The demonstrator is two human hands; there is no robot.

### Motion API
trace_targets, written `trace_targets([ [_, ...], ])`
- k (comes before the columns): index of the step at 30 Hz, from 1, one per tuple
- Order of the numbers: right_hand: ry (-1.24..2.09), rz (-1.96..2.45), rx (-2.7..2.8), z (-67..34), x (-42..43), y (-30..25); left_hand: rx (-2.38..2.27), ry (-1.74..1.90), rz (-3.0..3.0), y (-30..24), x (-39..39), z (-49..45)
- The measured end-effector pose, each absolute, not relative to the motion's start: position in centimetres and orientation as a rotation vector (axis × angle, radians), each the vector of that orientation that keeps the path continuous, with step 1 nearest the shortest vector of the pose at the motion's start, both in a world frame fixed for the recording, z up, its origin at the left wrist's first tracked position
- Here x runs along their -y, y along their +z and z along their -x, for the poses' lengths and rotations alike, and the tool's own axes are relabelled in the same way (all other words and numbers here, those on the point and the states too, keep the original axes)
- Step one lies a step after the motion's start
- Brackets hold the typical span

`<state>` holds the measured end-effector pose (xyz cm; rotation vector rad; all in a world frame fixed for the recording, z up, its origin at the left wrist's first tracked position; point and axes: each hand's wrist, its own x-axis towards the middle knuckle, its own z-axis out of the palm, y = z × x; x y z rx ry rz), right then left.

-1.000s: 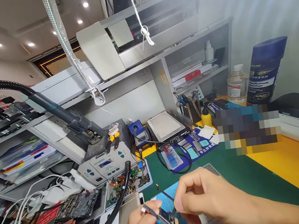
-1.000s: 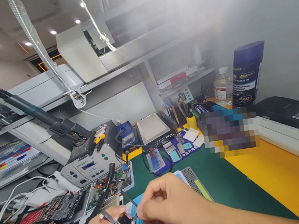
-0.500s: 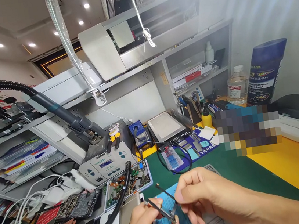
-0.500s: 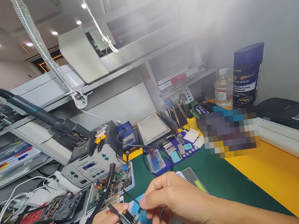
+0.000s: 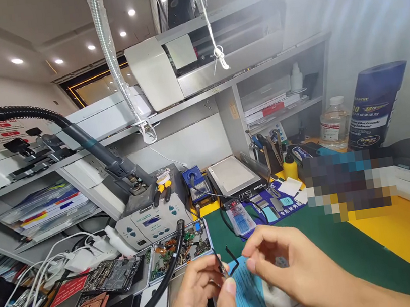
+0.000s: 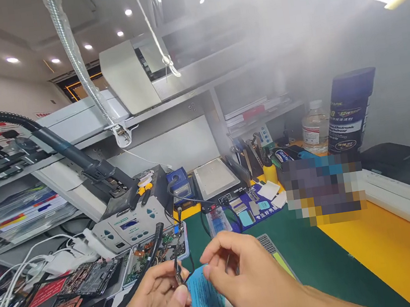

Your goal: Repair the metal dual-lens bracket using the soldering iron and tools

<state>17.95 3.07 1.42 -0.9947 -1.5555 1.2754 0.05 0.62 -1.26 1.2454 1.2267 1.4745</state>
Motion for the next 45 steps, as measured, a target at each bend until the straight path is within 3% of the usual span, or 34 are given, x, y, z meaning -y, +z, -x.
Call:
trace_targets([
  [5,0.856,0.865,1.813,-18.1,-2.9,1.3,-1.018,1.215,-0.98,0.1,-1.4,0.6],
  [11,0.993,0.888,1.854,-18.4,-3.4,1.6,-0.881,0.939,-0.824,0.1,-2.0,0.9],
  [21,1.266,0.906,1.786,-18.0,-3.2,2.8,-0.815,0.849,-0.797,0.0,-2.0,1.0],
  [45,1.119,0.887,1.715,-17.6,-2.6,2.3,-0.765,0.825,-0.785,-0.4,-2.4,1.0],
])
